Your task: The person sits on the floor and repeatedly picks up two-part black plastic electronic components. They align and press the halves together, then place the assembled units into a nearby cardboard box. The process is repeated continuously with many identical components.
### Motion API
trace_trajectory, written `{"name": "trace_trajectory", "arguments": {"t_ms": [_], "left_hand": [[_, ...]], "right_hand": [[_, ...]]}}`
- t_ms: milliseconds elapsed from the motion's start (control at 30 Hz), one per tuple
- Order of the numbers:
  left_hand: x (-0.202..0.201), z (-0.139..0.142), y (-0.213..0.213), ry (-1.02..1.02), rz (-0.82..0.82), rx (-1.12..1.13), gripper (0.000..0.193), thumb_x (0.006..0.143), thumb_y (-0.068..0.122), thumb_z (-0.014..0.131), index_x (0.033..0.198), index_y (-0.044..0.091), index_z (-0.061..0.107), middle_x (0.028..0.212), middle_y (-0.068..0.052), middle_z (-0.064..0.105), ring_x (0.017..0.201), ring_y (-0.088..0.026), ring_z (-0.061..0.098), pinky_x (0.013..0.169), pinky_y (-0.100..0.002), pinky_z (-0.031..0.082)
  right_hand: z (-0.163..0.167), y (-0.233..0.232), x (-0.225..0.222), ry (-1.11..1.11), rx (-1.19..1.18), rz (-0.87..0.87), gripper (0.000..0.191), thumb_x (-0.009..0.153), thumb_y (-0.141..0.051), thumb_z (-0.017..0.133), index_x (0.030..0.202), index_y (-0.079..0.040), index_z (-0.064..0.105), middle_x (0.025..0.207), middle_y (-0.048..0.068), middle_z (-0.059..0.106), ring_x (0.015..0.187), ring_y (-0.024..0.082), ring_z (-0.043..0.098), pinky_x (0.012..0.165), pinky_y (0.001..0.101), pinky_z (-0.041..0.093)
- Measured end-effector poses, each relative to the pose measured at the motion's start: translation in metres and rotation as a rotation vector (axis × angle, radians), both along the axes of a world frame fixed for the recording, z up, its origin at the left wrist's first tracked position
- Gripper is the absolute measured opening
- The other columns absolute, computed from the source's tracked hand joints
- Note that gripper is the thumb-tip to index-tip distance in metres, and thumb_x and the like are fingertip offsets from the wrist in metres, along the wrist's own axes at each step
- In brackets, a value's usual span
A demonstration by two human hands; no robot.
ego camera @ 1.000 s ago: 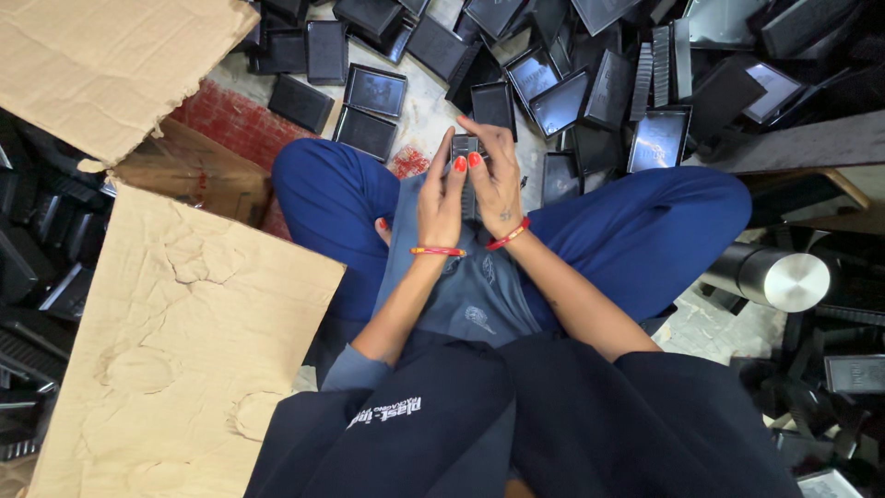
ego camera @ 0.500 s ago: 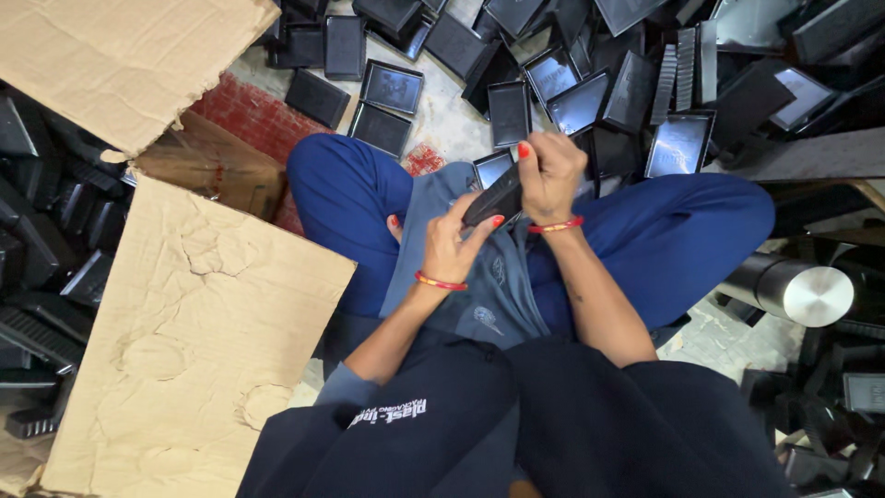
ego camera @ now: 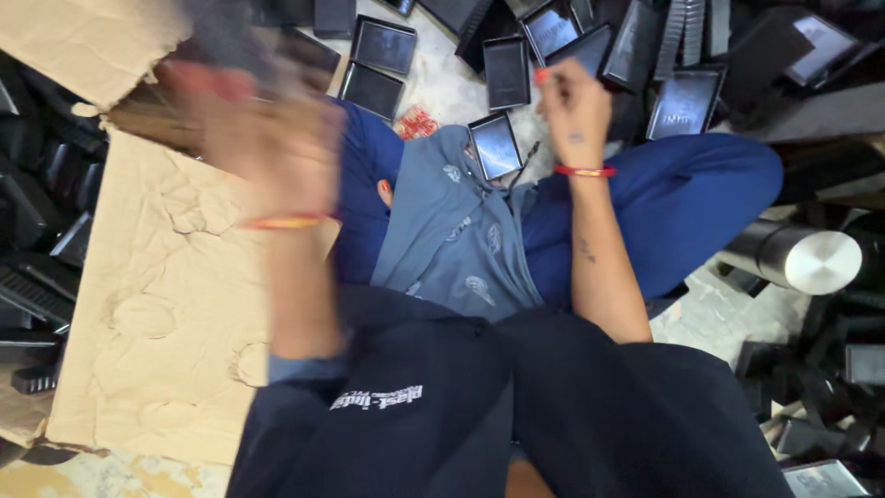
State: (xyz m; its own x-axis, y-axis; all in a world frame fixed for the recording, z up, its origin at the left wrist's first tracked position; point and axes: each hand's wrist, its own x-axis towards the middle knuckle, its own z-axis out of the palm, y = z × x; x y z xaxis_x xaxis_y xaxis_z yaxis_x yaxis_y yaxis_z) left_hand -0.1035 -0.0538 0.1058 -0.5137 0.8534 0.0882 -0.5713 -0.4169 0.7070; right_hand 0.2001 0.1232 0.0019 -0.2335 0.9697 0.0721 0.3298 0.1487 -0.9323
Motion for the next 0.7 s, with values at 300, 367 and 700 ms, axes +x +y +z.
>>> {"name": "trace_trajectory", "arguments": {"t_ms": [300,367,700], "left_hand": [[-0.028,0.028,0.009,-0.595,0.022,0.23,0.046,0.106,0.044,0.048,0.136,0.01,0.052,0.116,-0.017,0.067,0.09,-0.022,0.069,0.069,-0.021,0.06],[0.043,-0.026,0.029,0.048,0.092,-0.393,0.044,0.102,0.029,0.062,0.135,0.002,0.054,0.103,-0.021,0.075,0.082,-0.026,0.074,0.066,-0.034,0.06],[0.127,-0.18,0.046,0.002,-0.329,-0.562,0.068,0.091,0.022,0.071,0.148,0.019,0.036,0.142,-0.001,0.054,0.126,-0.016,0.059,0.098,-0.035,0.055]], "right_hand": [[-0.091,-0.019,-0.037,-0.853,0.383,0.246,0.019,0.093,-0.007,0.068,0.11,-0.007,0.059,0.089,0.016,0.073,0.08,0.037,0.072,0.067,0.0482,0.055],[-0.106,-0.017,-0.034,-0.874,0.374,0.215,0.025,0.092,-0.004,0.068,0.115,-0.007,0.057,0.089,0.016,0.073,0.08,0.037,0.072,0.066,0.0489,0.055],[-0.007,-0.027,-0.018,-0.205,0.042,0.323,0.053,0.084,-0.018,0.074,0.134,-0.016,0.056,0.09,0.014,0.072,0.081,0.029,0.076,0.072,0.0408,0.059]]}}
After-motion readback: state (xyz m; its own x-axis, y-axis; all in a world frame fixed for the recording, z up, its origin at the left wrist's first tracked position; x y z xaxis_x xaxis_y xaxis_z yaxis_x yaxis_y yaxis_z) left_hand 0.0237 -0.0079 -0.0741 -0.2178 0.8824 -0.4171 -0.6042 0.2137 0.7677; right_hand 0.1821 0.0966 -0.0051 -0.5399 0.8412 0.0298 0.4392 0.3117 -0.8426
